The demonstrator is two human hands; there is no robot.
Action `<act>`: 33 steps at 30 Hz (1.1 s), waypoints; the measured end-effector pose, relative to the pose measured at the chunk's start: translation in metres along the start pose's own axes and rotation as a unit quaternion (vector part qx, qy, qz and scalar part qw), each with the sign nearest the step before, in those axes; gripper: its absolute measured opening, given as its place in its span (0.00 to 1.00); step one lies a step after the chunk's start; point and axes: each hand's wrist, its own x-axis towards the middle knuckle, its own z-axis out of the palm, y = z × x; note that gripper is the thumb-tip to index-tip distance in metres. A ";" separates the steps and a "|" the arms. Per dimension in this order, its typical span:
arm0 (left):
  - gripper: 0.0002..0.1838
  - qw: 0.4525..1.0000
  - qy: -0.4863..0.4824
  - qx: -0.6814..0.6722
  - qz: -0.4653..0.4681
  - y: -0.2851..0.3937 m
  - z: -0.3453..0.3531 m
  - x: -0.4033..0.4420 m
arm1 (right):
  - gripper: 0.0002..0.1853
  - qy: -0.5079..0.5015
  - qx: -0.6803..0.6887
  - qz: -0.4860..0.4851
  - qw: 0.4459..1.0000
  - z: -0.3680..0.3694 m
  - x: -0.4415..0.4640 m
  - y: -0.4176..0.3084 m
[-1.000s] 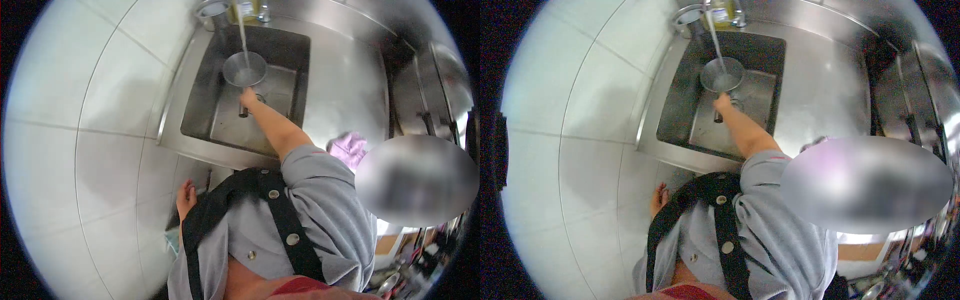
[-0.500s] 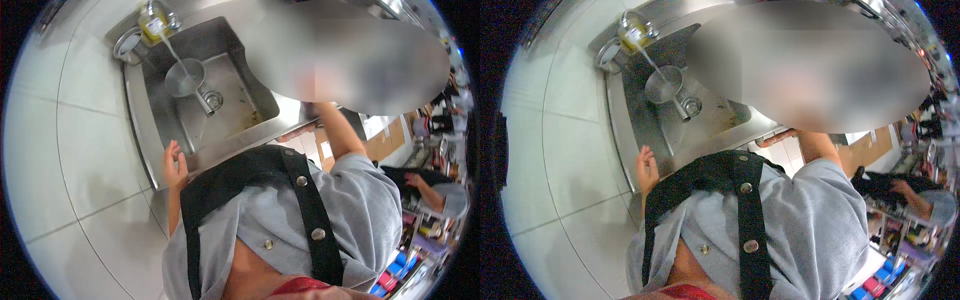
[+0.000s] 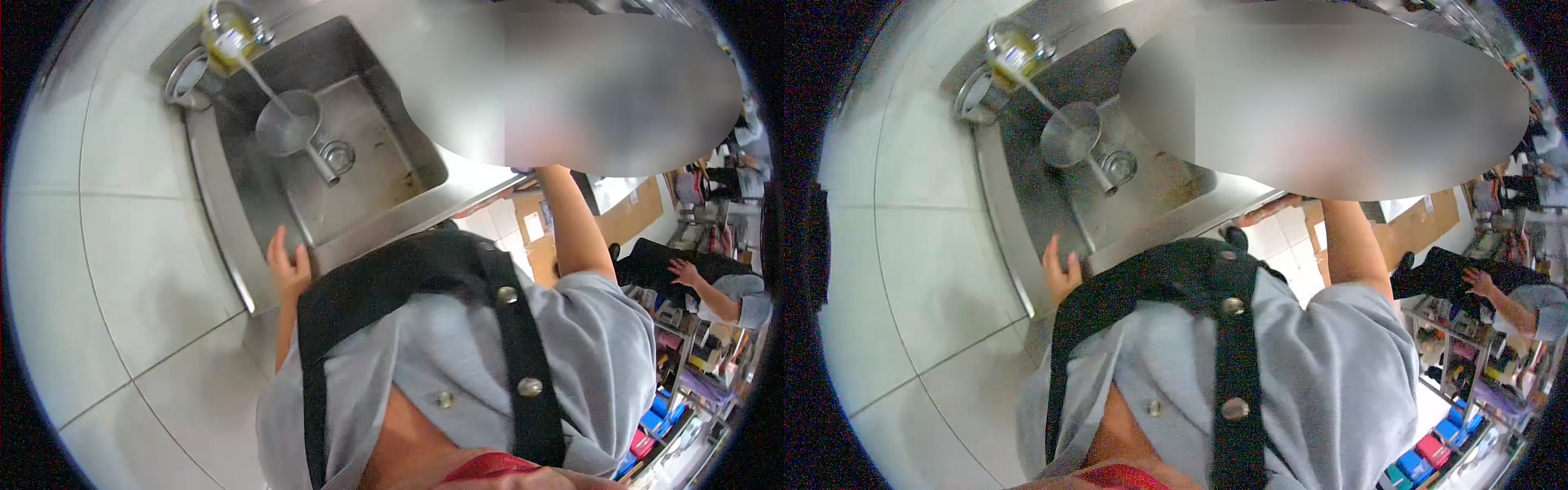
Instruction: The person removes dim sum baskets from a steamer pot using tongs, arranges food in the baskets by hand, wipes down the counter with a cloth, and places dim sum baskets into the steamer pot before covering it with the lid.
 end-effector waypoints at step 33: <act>0.34 0.952 -0.191 -0.237 0.026 0.313 0.372 0.227 | 0.52 0.015 0.175 -0.551 0.816 -0.021 0.153 -0.018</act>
